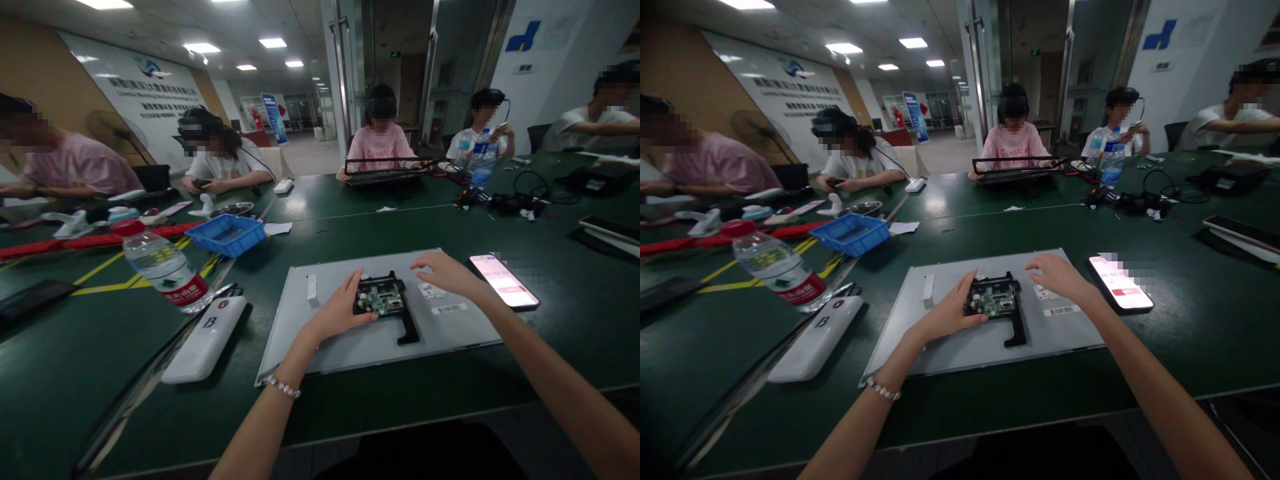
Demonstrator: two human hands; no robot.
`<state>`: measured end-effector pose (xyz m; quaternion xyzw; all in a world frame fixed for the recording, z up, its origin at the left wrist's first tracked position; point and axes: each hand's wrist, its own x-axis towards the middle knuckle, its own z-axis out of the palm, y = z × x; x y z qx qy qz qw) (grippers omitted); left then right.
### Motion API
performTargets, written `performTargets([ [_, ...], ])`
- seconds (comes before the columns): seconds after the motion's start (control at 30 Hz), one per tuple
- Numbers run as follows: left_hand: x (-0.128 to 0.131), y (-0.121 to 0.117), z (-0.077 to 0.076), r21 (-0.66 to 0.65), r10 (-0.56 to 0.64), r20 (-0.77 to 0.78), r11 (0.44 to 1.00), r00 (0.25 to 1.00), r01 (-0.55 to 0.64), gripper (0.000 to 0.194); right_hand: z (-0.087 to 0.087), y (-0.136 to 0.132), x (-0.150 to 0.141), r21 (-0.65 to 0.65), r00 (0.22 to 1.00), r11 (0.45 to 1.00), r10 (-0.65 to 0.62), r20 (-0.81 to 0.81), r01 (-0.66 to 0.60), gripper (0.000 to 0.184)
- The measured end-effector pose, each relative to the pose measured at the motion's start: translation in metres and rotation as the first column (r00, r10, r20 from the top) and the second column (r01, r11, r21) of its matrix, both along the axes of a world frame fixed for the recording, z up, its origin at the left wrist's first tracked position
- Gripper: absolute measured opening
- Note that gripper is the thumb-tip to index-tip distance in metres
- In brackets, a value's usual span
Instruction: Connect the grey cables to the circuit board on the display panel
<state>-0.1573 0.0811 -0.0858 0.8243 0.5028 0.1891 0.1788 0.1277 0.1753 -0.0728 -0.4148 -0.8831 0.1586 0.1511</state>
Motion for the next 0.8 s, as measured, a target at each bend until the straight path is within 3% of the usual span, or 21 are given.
performTargets([
  [0.2,0.000,0.000,0.002,-0.005,0.006,-0.007,1.000,1.000,-0.006,0.097,-0.011,-0.006,0.023,-0.205,0.991,0.971,-0.108,0.081,0.123,0.032],
  [0.47,0.000,-0.001,0.002,-0.019,0.014,0.002,1.000,1.000,-0.014,0.096,-0.020,-0.006,0.032,-0.248,0.979,0.947,-0.198,0.054,0.206,0.018],
  [0.6,0.000,-0.001,0.001,-0.001,0.009,0.005,1.000,1.000,-0.009,0.097,-0.016,-0.010,0.030,-0.260,0.965,0.946,-0.232,-0.119,0.195,0.011],
  [0.8,-0.001,-0.001,-0.001,0.018,0.018,-0.038,1.000,0.999,-0.017,0.099,-0.021,-0.026,0.007,-0.514,0.849,0.856,-0.305,-0.433,0.045,0.015],
])
